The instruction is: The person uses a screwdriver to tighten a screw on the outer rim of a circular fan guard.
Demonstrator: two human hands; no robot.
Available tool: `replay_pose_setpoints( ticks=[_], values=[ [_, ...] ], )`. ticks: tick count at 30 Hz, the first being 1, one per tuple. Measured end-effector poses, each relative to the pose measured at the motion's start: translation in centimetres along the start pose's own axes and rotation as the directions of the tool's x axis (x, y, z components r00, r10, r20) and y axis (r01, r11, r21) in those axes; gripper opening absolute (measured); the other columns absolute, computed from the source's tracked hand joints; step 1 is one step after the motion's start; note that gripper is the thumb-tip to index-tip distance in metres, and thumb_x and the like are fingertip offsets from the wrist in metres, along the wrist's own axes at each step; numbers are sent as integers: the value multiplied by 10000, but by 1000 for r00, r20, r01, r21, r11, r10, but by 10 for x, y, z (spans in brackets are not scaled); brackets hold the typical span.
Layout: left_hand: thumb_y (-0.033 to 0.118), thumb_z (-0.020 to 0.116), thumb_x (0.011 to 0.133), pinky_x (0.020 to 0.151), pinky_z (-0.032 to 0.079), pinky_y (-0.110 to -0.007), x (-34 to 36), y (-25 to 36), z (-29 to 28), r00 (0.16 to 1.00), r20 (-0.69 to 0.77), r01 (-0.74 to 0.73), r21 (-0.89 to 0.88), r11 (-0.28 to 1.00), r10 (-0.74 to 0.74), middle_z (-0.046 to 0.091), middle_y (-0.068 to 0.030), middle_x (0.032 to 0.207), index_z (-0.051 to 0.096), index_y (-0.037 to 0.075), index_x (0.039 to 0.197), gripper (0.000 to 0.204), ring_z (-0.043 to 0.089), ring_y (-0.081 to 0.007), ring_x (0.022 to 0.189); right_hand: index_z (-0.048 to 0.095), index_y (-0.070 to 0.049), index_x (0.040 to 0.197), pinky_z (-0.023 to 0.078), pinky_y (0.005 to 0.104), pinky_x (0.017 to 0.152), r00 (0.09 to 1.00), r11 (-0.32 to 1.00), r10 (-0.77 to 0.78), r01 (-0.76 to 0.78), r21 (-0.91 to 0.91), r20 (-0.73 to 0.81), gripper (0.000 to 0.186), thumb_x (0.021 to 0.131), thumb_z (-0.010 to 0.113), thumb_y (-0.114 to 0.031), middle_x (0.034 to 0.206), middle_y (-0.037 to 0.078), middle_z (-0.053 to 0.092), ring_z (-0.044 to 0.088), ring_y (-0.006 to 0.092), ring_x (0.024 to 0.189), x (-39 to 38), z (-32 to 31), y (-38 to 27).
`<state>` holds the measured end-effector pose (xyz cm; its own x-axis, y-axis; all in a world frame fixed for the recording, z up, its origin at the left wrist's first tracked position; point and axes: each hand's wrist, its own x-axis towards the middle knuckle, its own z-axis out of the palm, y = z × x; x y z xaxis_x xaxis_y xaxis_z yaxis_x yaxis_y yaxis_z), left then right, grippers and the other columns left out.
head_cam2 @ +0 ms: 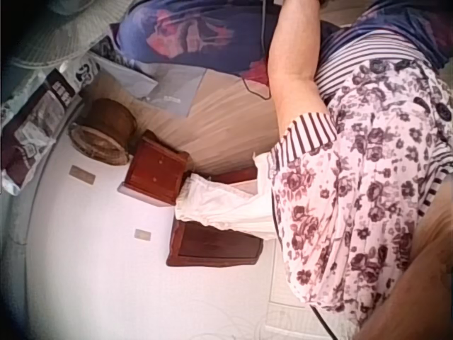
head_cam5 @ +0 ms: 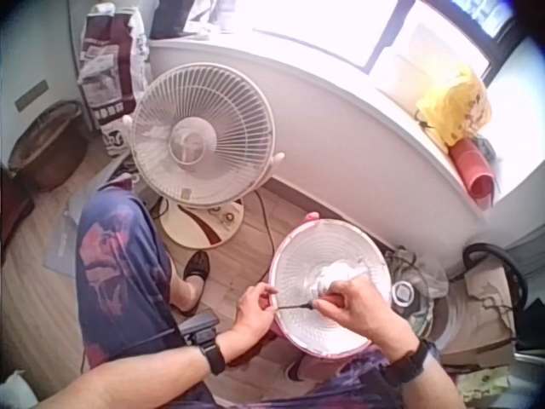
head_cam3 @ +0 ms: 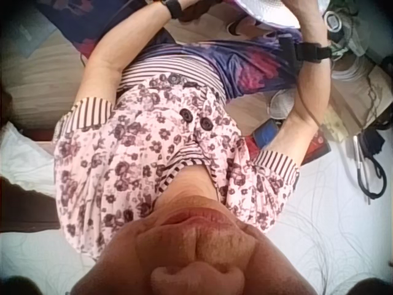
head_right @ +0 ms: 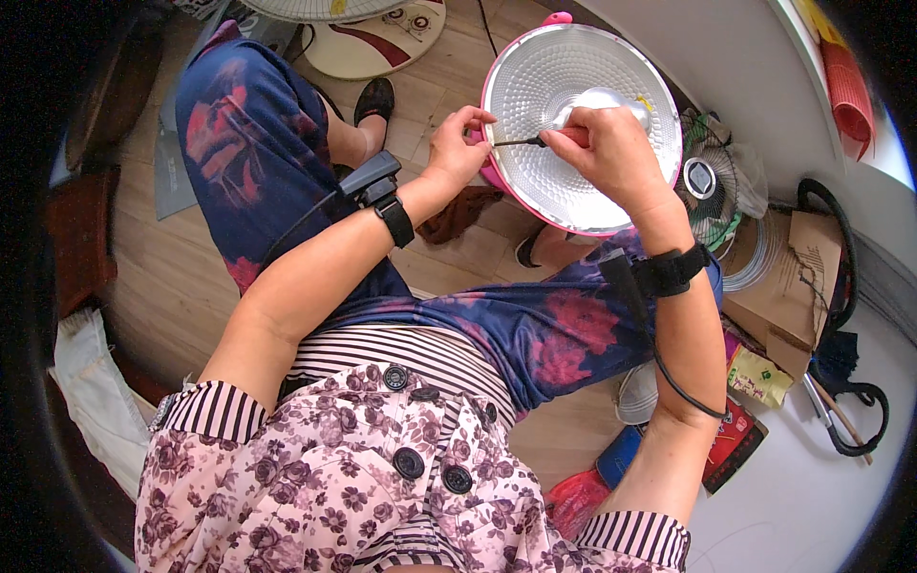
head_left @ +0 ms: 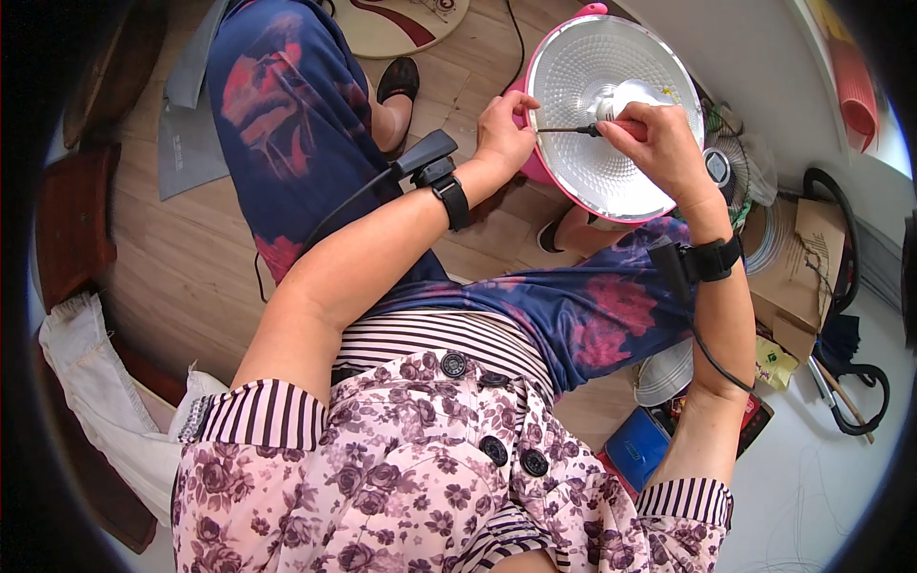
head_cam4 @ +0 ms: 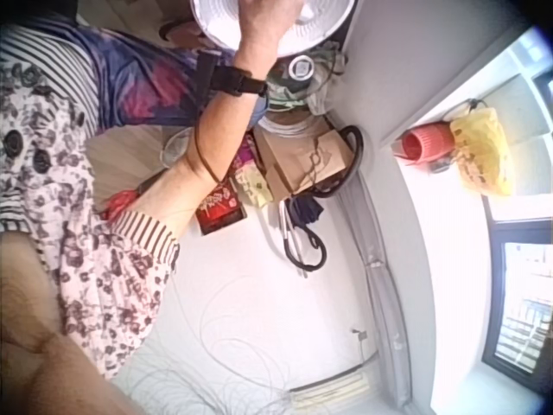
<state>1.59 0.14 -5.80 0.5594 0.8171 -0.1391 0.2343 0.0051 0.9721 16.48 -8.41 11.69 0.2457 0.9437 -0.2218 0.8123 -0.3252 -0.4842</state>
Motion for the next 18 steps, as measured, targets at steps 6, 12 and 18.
replay_pose_setpoints(
  ticks=[6, 12, 18],
  values=[
    [-33, 678, 677, 821, 470, -362, 1, -1, 1, 1000, 14, 27, -5, 1000, -27, 590, -106, 905, 628, 84, 933, 287, 584, -277, 903, 659, 27, 832, 499, 341, 594, 1000, 1000, 24, -24, 6, -10, 278, 789, 740, -236, 730, 171, 667, 652, 258, 623, -1, 1, 1],
    [-37, 690, 674, 824, 473, -360, 3, -6, 2, 999, 17, 32, -25, 999, -32, 594, -95, 907, 632, 95, 936, 299, 584, -272, 902, 569, 21, 840, 494, 386, 670, 990, 990, -140, 140, -8, -22, 265, 732, 754, -135, 789, 179, 658, 649, 318, 738, 0, -2, 6],
    [-32, 705, 679, 834, 474, -356, 4, -10, 3, 998, 25, 62, -65, 996, -61, 603, -92, 919, 637, 101, 938, 299, 590, -267, 918, 568, 9, 838, 490, 394, 679, 991, 991, -132, 132, 0, -29, 232, 725, 739, -101, 774, 179, 644, 634, 352, 770, -1, 2, -4]
  ],
)
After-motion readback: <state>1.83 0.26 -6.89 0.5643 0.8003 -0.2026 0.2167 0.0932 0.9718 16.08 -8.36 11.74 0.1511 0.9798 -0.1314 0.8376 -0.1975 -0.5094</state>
